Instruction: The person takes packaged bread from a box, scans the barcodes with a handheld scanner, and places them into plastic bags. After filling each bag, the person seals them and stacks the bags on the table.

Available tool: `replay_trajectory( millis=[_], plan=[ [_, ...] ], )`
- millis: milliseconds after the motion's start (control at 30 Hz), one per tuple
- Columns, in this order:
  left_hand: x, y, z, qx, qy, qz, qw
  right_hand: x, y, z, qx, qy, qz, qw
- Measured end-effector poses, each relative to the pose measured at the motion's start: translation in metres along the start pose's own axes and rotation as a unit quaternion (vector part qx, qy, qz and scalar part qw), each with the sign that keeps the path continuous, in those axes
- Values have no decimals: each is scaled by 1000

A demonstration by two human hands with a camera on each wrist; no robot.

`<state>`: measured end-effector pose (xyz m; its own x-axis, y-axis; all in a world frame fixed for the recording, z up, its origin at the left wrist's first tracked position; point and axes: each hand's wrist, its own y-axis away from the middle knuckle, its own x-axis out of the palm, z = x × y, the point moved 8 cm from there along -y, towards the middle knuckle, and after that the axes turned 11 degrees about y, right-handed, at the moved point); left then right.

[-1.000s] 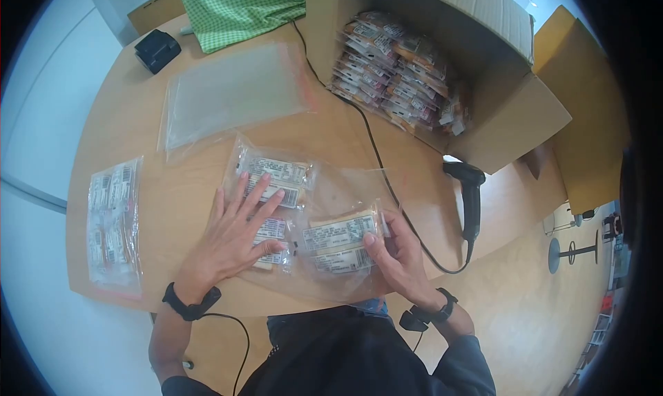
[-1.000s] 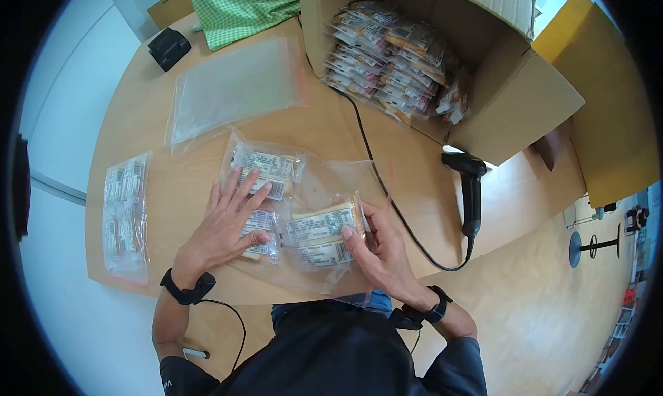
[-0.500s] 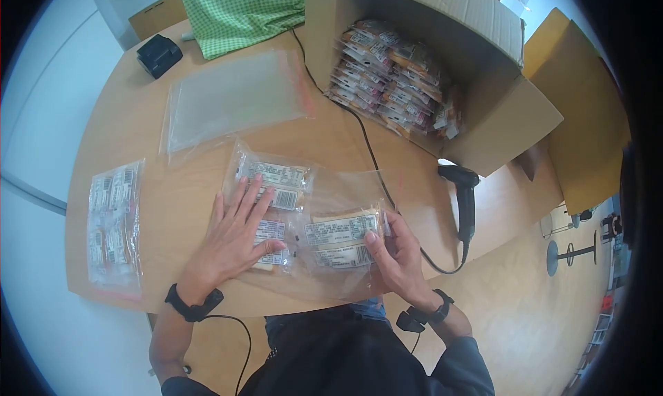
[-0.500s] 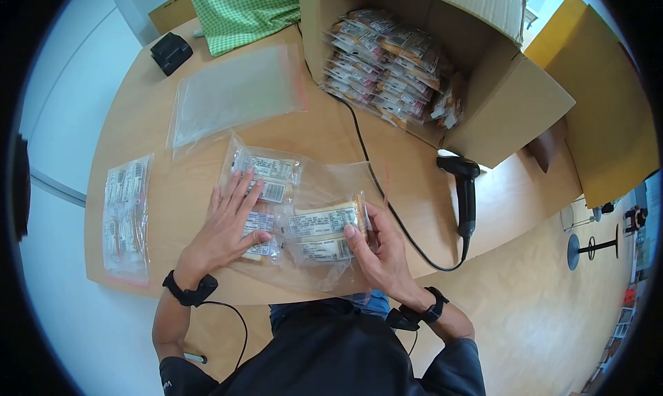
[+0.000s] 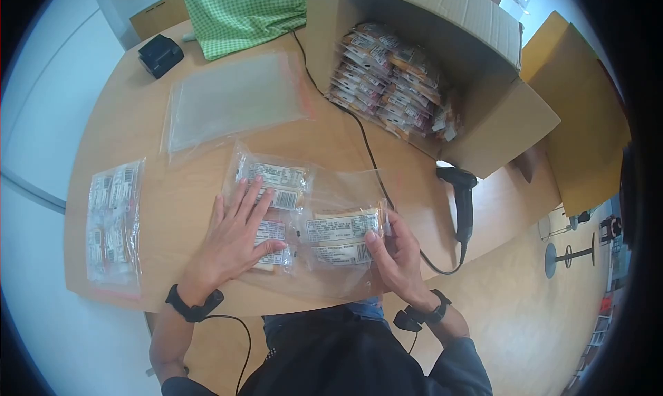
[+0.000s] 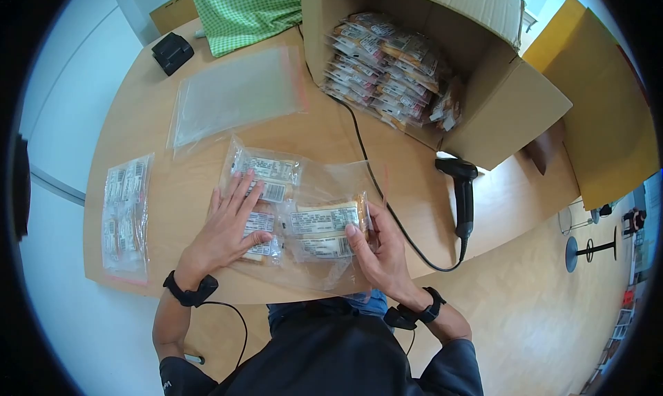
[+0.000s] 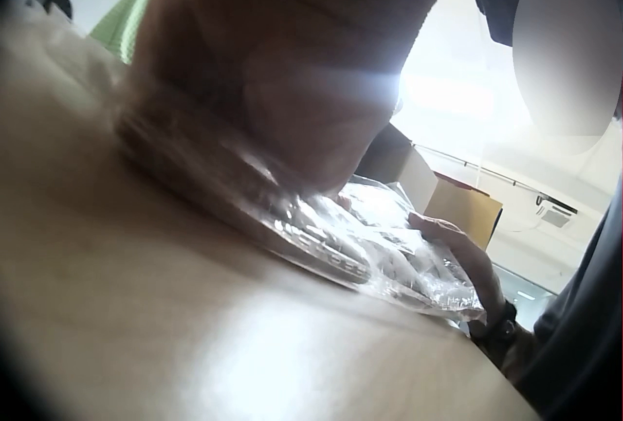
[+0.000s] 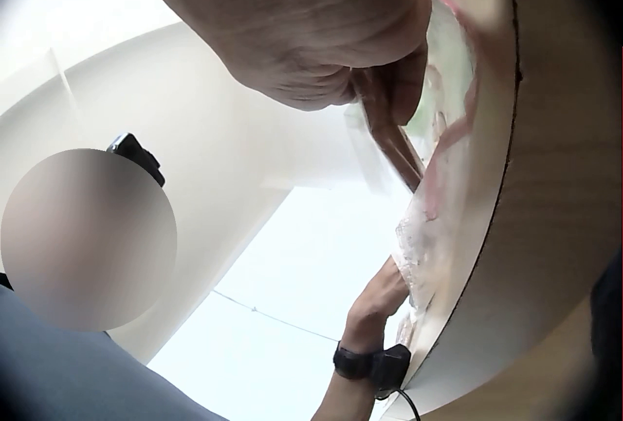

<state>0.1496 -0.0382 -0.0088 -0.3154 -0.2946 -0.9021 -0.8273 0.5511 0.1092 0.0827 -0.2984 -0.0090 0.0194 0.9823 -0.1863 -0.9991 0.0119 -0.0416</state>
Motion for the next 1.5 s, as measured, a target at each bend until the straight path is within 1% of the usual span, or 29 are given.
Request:
replay_trajectory(
  millis=[67, 100, 133, 200, 233, 267, 300, 333, 400, 433, 500, 533, 567, 600, 633, 700, 833, 900, 967, 1033, 1100, 1133, 1200, 1233, 1300, 1367, 1500],
  plan=[
    [-2, 1, -3, 3, -10, -4, 1000, -3, 1, 3, -48, 111, -11, 993],
    [-3, 2, -5, 7, -19, -7, 1000, -3, 2, 6, -48, 111, -10, 993],
    [-4, 4, -7, 7, -19, -7, 1000, -4, 3, 12, -52, 88, -10, 995],
    [-13, 10, -17, 31, 0, -55, 998, -4, 6, 16, -55, 65, -10, 996],
    [-15, 12, -21, 31, 0, -54, 998, -6, 6, 15, -42, 18, -12, 999],
    [-21, 15, -29, 43, -1, -81, 996, -8, 7, 12, -28, -30, -14, 999],
    [-27, 17, -37, 54, -3, -108, 993, -8, 7, 13, -27, -30, -14, 999],
    [-29, 19, -43, 54, -2, -107, 993, -9, 7, 12, -23, -42, -18, 999],
    [-39, 23, -59, 94, 42, -166, 981, -11, 7, 11, -20, -52, -20, 998],
    [-39, 23, -63, 94, 42, -167, 981, -10, 6, 10, -15, -50, -17, 998],
    [-43, 25, -73, 132, 113, -197, 965, -7, 6, 10, -11, -47, -12, 999],
    [-43, 25, -78, 131, 113, -199, 965, -6, 5, 10, -18, -54, -11, 998],
    [-41, 25, -85, 141, 140, -194, 961, -4, 6, 11, -24, -61, -11, 998],
    [-39, 25, -91, 151, 167, -187, 956, -3, 7, 11, -22, -61, -9, 998],
    [-35, 24, -93, 149, 168, -187, 957, 0, 8, 11, -18, -54, 0, 998],
    [-32, 22, -101, 166, 129, -206, 956, 3, 9, 12, -10, -48, 11, 999],
    [-37, 19, -106, 169, 88, -198, 961, 6, 10, 16, 3, -52, 37, 998],
    [-33, 18, -86, 93, 179, -155, 967, 1, 9, 15, 3, -49, 43, 998],
    [-39, 18, -84, 95, 194, -143, 966, -3, 11, 11, 13, -16, 48, 999],
    [-38, 16, -83, 98, 209, -135, 963, -5, 11, 14, 11, -14, 43, 999],
    [-46, 19, -88, 140, 155, -204, 957, -5, 8, 18, 9, -13, 40, 999],
    [-45, 18, -90, 141, 155, -203, 957, -4, 6, 18, 13, -33, 35, 999],
    [-43, 20, -104, 181, 90, -218, 955, -1, 4, 18, 16, -52, 31, 998],
    [-42, 20, -107, 180, 90, -219, 955, 0, 3, 20, 1, -49, 25, 998],
    [-32, 16, -119, 191, 12, -174, 966, 1, 2, 21, -15, -46, 21, 999],
    [-27, 12, -125, 194, 27, -166, 967, 2, 2, 18, -26, 11, 19, 999],
    [-20, 7, -129, 216, 40, -151, 964, 3, 4, 13, -7, -18, 16, 1000]
  ],
)
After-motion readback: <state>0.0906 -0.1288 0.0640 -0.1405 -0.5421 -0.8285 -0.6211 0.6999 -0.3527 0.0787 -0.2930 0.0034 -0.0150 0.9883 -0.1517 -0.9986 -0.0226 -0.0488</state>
